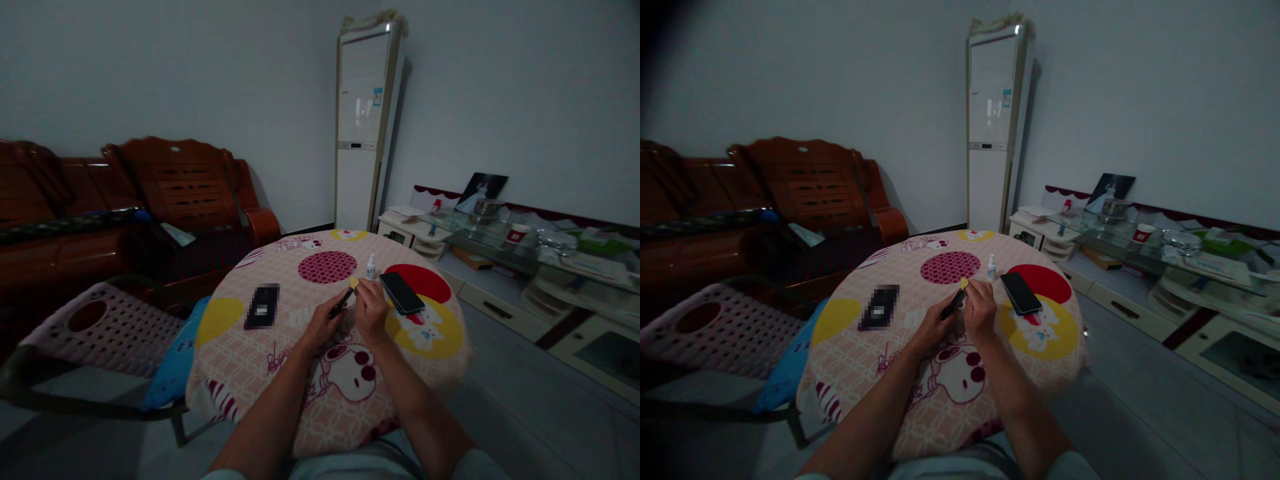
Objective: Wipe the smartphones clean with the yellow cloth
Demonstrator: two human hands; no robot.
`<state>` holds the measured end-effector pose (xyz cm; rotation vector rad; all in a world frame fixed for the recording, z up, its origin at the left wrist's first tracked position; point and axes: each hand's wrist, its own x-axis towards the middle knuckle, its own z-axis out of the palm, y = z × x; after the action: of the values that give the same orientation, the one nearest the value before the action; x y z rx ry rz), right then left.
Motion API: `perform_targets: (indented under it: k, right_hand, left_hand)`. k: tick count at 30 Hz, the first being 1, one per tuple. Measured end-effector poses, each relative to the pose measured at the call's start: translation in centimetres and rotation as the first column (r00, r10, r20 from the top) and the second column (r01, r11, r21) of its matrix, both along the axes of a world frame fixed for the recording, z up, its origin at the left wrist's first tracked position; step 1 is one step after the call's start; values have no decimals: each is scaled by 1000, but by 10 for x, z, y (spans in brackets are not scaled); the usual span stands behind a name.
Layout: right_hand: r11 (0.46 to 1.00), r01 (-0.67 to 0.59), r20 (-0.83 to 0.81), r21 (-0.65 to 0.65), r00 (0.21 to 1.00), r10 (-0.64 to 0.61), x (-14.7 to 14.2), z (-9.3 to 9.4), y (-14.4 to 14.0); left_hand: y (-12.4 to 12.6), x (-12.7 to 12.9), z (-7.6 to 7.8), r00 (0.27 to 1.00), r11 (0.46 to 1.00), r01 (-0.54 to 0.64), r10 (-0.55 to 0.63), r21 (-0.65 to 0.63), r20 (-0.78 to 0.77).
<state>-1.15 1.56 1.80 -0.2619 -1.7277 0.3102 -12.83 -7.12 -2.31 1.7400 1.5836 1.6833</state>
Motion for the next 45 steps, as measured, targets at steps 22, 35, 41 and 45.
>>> perform_targets:
  k: [22,35,41,45]
  right_hand:
    - [815,-155,-28,-558,985,169,-10,0,19]
    - [778,-207,-59,-594,975,215,-13,-5,20]
    - [694,-225,21,-684,945,328,-21,-25,11]
    - [650,-228,32,-725,932,362,-23,-30,7]
  left_hand:
    - [0,-2,3,999,998,-29,29,-48,12]
    - [-3,-2,7,998,997,-49,51,-54,24]
    - [-3,-3,6,990,990,-140,138,36,38]
    - [-3,-3,10,978,976,-208,206,60,23]
